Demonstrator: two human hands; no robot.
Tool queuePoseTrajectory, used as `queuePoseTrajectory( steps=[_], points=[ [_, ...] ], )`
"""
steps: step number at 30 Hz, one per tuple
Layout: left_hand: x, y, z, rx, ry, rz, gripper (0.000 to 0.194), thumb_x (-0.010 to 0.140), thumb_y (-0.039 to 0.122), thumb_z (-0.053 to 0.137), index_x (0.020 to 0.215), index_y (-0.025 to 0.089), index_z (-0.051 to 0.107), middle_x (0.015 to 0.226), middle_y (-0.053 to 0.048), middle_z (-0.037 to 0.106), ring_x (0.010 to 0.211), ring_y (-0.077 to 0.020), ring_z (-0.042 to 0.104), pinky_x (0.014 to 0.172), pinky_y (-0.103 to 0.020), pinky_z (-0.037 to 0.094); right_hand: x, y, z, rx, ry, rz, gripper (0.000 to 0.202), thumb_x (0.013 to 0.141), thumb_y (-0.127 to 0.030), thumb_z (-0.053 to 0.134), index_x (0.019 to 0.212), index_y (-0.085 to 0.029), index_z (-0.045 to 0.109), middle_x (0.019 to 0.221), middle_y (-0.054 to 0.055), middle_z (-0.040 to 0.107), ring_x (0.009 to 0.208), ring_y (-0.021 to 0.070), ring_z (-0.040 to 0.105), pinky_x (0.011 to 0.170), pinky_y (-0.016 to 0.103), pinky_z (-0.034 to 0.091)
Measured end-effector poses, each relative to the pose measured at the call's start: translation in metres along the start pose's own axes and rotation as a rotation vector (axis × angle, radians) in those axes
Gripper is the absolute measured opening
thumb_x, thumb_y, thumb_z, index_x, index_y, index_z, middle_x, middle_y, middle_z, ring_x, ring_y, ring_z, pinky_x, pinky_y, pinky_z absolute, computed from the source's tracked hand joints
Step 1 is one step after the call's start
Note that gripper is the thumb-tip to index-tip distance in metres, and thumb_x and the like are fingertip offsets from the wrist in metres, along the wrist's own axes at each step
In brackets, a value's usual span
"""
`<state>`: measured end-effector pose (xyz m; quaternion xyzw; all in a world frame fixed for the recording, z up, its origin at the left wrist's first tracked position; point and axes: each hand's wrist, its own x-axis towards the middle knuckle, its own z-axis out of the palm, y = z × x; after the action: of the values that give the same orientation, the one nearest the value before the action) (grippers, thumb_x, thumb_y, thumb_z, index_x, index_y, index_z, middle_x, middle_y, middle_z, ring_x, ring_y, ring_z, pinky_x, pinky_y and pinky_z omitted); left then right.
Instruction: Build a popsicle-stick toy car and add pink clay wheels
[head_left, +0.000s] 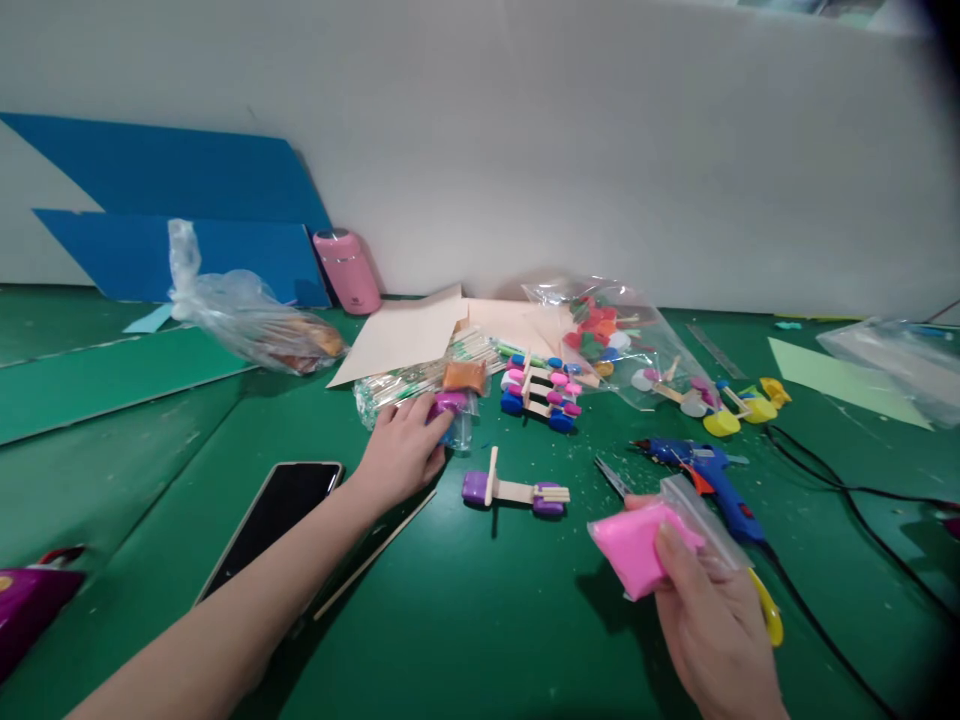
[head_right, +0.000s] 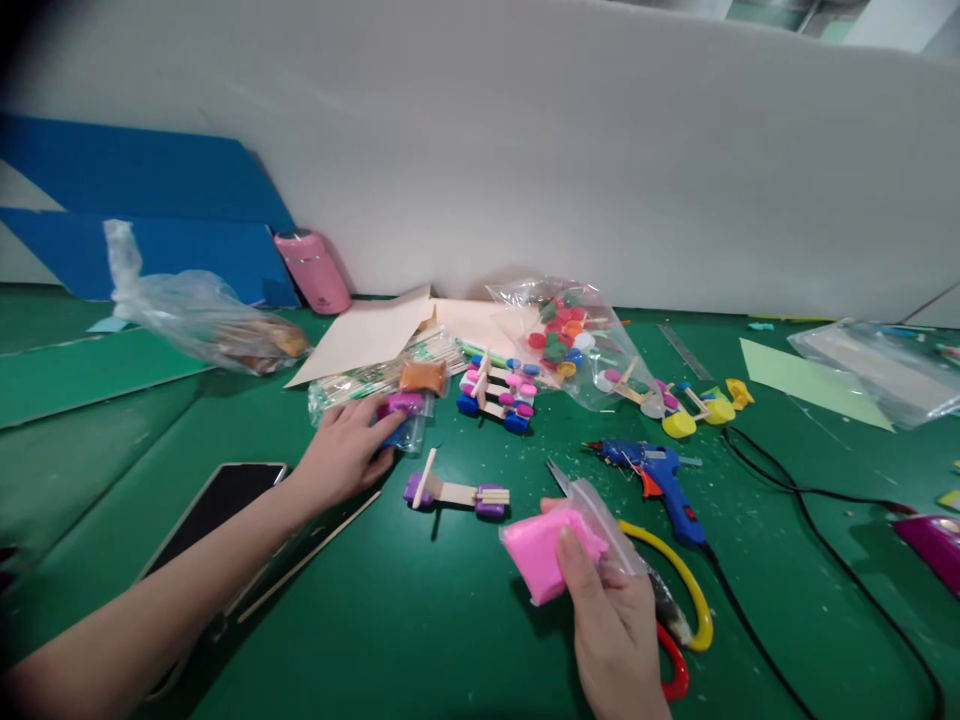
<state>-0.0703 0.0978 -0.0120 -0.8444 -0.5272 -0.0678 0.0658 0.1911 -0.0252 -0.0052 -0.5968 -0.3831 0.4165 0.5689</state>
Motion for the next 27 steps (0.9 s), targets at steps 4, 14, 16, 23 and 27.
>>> queuePoseTrajectory(
  steps=[4,14,16,23,27],
  points=[
    [-0.004,-0.011,0.001,0.042,0.015,-0.041,0.035,0.077,0.017,0.042,0.109,0.021,0.053,0.12,-0.015,0.049,0.103,-0.0317,0.047,0.082,-0.046,0.035,0.001,0.003,-0.004,-0.015,-0.018,0.015,0.034,0.074,-0.042,0.059,0.099,-0.018,0.064,0.1,0.009,0.064,0.089,0.0248,0.058,0.067,0.029,0.049],
    [0.0,-0.02,0.005,0.061,0.011,-0.094,0.036,0.078,0.018,0.044,0.112,0.026,0.05,0.124,-0.01,0.048,0.108,-0.0276,0.047,0.08,-0.04,0.037,-0.005,0.005,-0.001,-0.053,-0.061,0.015,0.033,0.073,-0.041,0.061,0.095,-0.018,0.066,0.101,0.009,0.065,0.092,0.0236,0.058,0.074,0.029,0.048],
    [0.003,-0.019,0.006,0.069,0.014,-0.106,0.034,0.079,0.018,0.043,0.111,0.026,0.051,0.123,-0.01,0.049,0.106,-0.0278,0.048,0.08,-0.041,0.036,-0.007,0.005,-0.001,-0.074,-0.082,0.007,0.033,0.075,-0.042,0.059,0.096,-0.018,0.066,0.104,0.009,0.064,0.095,0.0245,0.057,0.078,0.031,0.047],
    [0.017,-0.019,0.004,0.064,0.031,-0.14,0.031,0.077,0.021,0.046,0.107,0.021,0.054,0.116,-0.013,0.052,0.101,-0.031,0.049,0.077,-0.042,0.036,-0.01,0.006,-0.004,-0.147,-0.132,-0.043,0.032,0.078,-0.041,0.056,0.102,-0.021,0.064,0.101,0.006,0.065,0.093,0.0224,0.057,0.075,0.028,0.048],
    [-0.001,-0.01,-0.016,0.042,0.038,-0.123,0.033,0.079,0.032,0.046,0.107,0.017,0.053,0.114,-0.014,0.05,0.104,-0.0307,0.045,0.078,-0.041,0.035,-0.009,0.01,-0.011,-0.205,-0.132,-0.043,0.034,0.078,-0.041,0.055,0.103,-0.02,0.064,0.102,0.008,0.064,0.095,0.0241,0.056,0.076,0.029,0.048]
  ],
)
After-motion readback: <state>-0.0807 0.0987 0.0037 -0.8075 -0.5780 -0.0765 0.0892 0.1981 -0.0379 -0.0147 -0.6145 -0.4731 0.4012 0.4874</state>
